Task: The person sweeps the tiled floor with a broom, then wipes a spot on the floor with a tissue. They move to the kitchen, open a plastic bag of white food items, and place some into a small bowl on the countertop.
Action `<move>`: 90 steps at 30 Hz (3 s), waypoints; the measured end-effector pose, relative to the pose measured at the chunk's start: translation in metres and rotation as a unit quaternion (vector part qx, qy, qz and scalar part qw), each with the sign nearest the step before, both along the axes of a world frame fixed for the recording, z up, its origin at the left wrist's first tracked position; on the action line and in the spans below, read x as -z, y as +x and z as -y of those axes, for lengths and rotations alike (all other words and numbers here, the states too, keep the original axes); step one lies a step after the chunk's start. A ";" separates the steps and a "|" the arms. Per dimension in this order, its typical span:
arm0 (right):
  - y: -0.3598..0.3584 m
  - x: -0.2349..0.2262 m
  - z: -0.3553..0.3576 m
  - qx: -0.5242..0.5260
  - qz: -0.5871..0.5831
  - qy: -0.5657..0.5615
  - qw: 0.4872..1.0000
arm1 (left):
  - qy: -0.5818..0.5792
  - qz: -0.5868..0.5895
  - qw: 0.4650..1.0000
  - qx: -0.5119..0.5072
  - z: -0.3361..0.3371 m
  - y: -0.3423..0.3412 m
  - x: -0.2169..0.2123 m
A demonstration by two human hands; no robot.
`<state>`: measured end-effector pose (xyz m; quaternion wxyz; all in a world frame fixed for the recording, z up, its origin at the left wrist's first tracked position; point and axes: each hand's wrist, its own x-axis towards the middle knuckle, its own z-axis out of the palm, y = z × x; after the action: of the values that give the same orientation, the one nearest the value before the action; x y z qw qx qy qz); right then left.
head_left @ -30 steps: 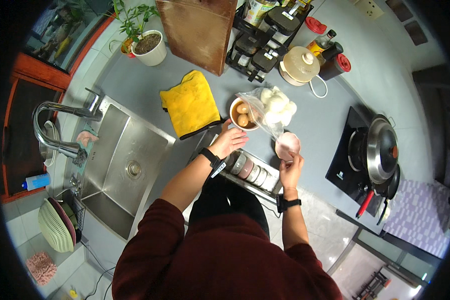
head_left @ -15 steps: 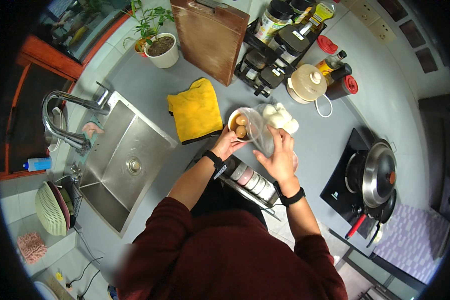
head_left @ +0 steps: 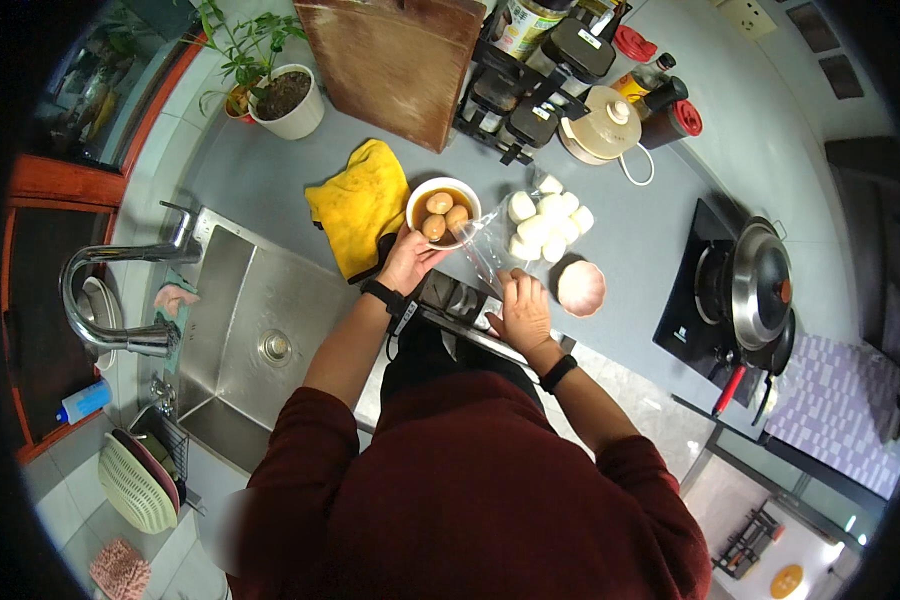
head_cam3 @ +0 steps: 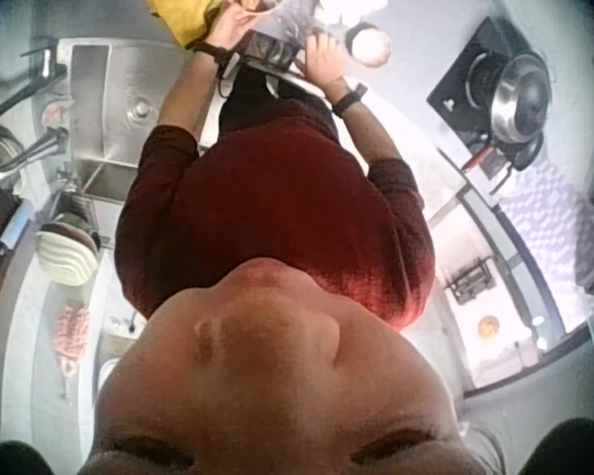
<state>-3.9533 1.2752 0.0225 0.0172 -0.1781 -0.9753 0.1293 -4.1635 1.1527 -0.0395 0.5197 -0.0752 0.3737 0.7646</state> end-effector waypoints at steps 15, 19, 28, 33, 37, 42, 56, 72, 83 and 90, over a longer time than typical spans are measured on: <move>-0.011 -0.027 -0.042 0.087 -0.140 -0.046 0.985 | -0.023 -0.011 0.997 -0.067 0.034 -0.065 0.009; -0.019 -0.072 -0.073 0.153 -0.179 -0.095 0.967 | -0.028 -0.009 0.996 -0.084 0.040 -0.067 -0.001; -0.032 -0.145 -0.126 0.148 -0.172 -0.299 0.927 | -0.161 -0.318 0.933 0.044 0.059 -0.005 -0.055; -0.026 -0.127 -0.129 0.169 -0.101 -0.406 0.893 | -0.057 -0.547 0.822 0.149 0.000 0.017 -0.065; -0.022 -0.115 -0.118 0.206 -0.113 -0.439 0.867 | -0.056 -0.588 0.769 0.245 -0.043 0.026 -0.044; -0.012 -0.146 -0.090 0.079 -0.264 -0.141 0.951 | -0.020 -0.508 0.834 0.216 -0.053 0.034 -0.021; -0.025 -0.142 -0.046 -0.048 0.112 0.013 0.992 | -0.014 -0.581 0.783 0.223 -0.048 0.038 -0.014; -0.047 -0.118 -0.036 -0.130 0.226 0.102 0.960 | -0.007 -0.574 0.803 0.160 -0.057 0.055 0.026; -0.009 -0.119 -0.014 -0.063 0.162 0.019 0.985 | -0.048 -0.557 0.806 0.195 -0.019 0.046 0.013; -0.002 -0.124 0.010 -0.088 0.107 -0.048 0.989 | -0.015 -0.520 0.805 0.285 0.021 0.041 -0.017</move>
<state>-3.9556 1.2655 0.1469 -0.1069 -0.1054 -0.9760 0.1575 -4.1221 1.1312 -0.0221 0.4411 0.4359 0.6038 0.5009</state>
